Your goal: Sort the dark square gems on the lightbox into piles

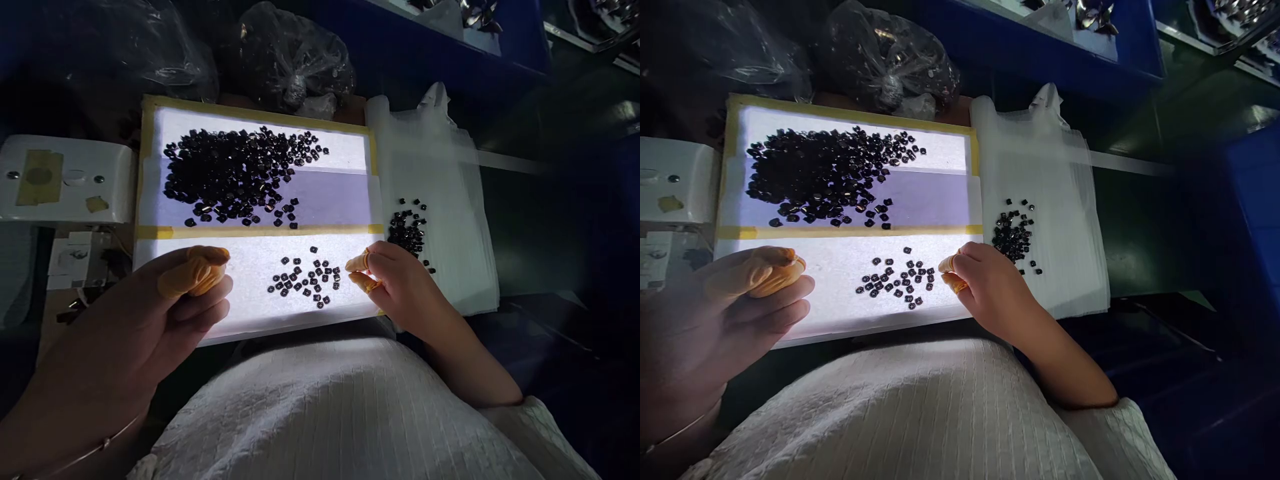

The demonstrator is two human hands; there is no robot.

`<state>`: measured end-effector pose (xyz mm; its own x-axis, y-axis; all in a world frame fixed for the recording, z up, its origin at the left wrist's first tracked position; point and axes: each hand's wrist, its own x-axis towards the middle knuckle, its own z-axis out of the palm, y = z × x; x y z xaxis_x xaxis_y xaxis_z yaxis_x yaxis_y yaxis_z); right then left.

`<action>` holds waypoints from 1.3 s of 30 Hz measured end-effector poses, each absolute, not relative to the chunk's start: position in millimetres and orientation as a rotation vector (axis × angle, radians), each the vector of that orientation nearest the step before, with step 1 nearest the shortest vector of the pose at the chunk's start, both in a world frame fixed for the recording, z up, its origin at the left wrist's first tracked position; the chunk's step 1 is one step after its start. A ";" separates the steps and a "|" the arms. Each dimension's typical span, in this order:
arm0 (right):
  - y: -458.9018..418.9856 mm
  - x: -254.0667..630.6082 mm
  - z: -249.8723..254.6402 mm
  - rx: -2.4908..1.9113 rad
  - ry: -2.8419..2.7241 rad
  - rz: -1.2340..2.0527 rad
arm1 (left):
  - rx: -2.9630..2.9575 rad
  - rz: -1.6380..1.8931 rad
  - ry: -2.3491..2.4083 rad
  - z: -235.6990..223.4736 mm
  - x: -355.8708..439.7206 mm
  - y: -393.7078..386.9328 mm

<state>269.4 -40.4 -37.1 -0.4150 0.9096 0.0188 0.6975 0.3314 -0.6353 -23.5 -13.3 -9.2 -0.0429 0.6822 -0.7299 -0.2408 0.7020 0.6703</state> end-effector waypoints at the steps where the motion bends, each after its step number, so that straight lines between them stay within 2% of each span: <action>1: -40.3 268.9 -37.3 -1.418 -2.233 0.779 | 0.412 0.783 1.407 -9.4 -23.0 -12.8; 26: -37.9 257.8 -35.7 -1.426 -2.343 0.659 | 0.427 0.802 1.321 -19.9 -22.7 -10.3; 34: -26.2 253.6 -39.7 -1.332 -2.229 0.773 | 0.419 0.797 1.306 -23.8 -26.6 -10.4; 39: -17.7 246.5 -43.8 -1.321 -2.295 0.672 | 0.392 0.806 1.307 -25.3 -27.6 -10.4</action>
